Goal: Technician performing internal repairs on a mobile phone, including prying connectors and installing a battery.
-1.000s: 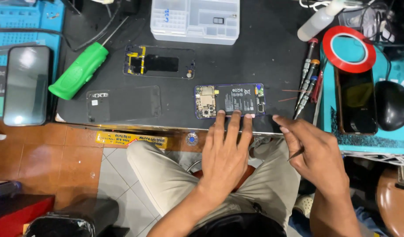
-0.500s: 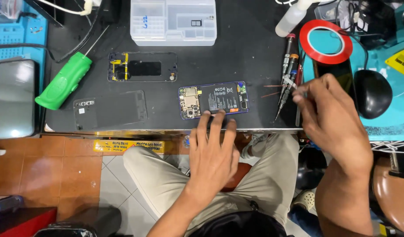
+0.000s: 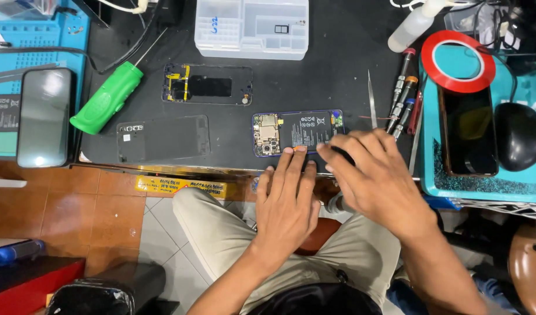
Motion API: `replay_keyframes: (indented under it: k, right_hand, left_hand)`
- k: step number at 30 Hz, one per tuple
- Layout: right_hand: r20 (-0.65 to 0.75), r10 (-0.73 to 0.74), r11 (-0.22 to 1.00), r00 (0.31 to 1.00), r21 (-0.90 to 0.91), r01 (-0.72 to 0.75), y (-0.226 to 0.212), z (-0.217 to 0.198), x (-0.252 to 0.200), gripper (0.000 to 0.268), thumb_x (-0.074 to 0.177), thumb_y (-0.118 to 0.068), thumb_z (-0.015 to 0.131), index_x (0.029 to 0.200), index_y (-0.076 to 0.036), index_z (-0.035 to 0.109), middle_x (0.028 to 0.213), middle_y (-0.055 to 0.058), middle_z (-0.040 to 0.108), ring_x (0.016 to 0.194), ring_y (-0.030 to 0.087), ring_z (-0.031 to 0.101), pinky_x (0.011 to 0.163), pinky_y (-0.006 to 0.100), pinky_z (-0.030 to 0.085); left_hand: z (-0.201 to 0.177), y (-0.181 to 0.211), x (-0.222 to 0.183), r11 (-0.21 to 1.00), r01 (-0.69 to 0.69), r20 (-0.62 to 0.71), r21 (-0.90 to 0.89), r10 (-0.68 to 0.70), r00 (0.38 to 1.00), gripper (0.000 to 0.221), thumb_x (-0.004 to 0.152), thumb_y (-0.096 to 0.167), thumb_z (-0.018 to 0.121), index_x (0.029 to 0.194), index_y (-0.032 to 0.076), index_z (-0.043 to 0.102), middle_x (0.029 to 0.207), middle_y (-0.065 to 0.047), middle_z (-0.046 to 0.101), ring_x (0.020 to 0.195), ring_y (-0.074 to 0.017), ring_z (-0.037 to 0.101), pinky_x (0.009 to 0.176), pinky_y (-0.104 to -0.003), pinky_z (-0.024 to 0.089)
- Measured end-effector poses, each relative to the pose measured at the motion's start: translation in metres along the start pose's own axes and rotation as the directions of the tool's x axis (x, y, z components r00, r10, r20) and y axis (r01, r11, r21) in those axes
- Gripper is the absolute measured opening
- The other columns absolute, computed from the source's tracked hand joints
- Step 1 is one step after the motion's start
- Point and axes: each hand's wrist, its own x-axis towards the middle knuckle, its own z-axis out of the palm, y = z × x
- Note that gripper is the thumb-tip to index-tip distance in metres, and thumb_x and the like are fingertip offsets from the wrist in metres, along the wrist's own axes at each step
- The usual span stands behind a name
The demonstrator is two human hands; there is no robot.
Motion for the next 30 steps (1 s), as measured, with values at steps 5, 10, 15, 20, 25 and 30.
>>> replay_keyframes:
  k: [5,10,15,20,25,30]
  right_hand:
    - [-0.011,0.031,0.995,0.999,0.094,-0.029,0.006,0.013,0.001,0.028,0.101,-0.012,0.066,0.128,-0.004,0.064,0.132,0.013,0.059,0.119,0.035,0.054,0.099,0.052,0.042]
    - [0.029,0.026,0.981,0.999,0.193,-0.031,0.016,0.011,0.011,0.032,0.098,-0.015,0.071,0.128,-0.009,0.06,0.148,0.016,0.051,0.138,0.039,0.049,0.107,0.063,0.041]
    - [0.111,0.112,0.927,0.987,0.347,-0.144,0.031,0.018,0.026,0.059,0.101,-0.04,0.062,0.143,0.0,0.052,0.143,0.016,0.057,0.137,0.034,0.05,0.114,0.05,0.033]
    - [0.079,0.129,0.921,0.988,0.359,-0.149,0.026,0.015,0.021,0.065,0.096,-0.043,0.068,0.139,0.004,0.055,0.133,0.017,0.062,0.122,0.033,0.055,0.106,0.047,0.039]
    - [0.071,0.161,0.929,0.984,0.326,-0.176,0.013,0.007,0.004,0.072,0.088,-0.05,0.076,0.135,0.002,0.058,0.123,0.014,0.065,0.111,0.032,0.057,0.097,0.046,0.043]
    - [0.057,0.245,0.892,0.968,0.377,-0.248,0.0,0.012,-0.01,0.074,0.087,-0.047,0.079,0.137,0.002,0.057,0.132,0.016,0.06,0.118,0.031,0.056,0.103,0.045,0.043]
  left_hand:
    - [-0.002,0.0,0.009,0.978,-0.016,-0.026,0.206,0.022,0.999,0.047,0.077,0.027,0.068,0.122,0.016,0.06,0.148,-0.007,0.058,0.134,-0.0234,0.057,0.092,-0.039,0.038]
    - [0.0,0.002,0.012,0.967,-0.01,-0.091,0.256,0.035,0.995,0.038,0.078,0.024,0.067,0.115,0.017,0.061,0.14,-0.004,0.063,0.126,-0.0215,0.062,0.09,-0.038,0.038]
    - [-0.004,0.003,0.012,0.995,0.024,-0.062,0.095,-0.018,0.998,0.044,0.08,0.023,0.062,0.123,0.014,0.061,0.14,-0.008,0.06,0.128,-0.0263,0.058,0.093,-0.042,0.037]
    - [-0.007,-0.002,0.007,0.999,0.002,-0.075,0.034,0.0,0.997,0.039,0.083,0.021,0.06,0.121,0.013,0.061,0.14,-0.008,0.06,0.128,-0.0268,0.059,0.095,-0.042,0.035]
    - [-0.007,-0.007,0.0,0.997,-0.047,-0.118,-0.058,0.04,0.992,0.023,0.087,0.015,0.057,0.109,0.008,0.061,0.133,-0.012,0.064,0.121,-0.0299,0.064,0.091,-0.043,0.035]
    - [0.002,-0.01,-0.009,0.997,-0.056,-0.18,-0.051,0.046,0.983,0.018,0.092,0.015,0.057,0.109,0.011,0.063,0.126,-0.009,0.068,0.12,-0.0274,0.066,0.096,-0.04,0.034]
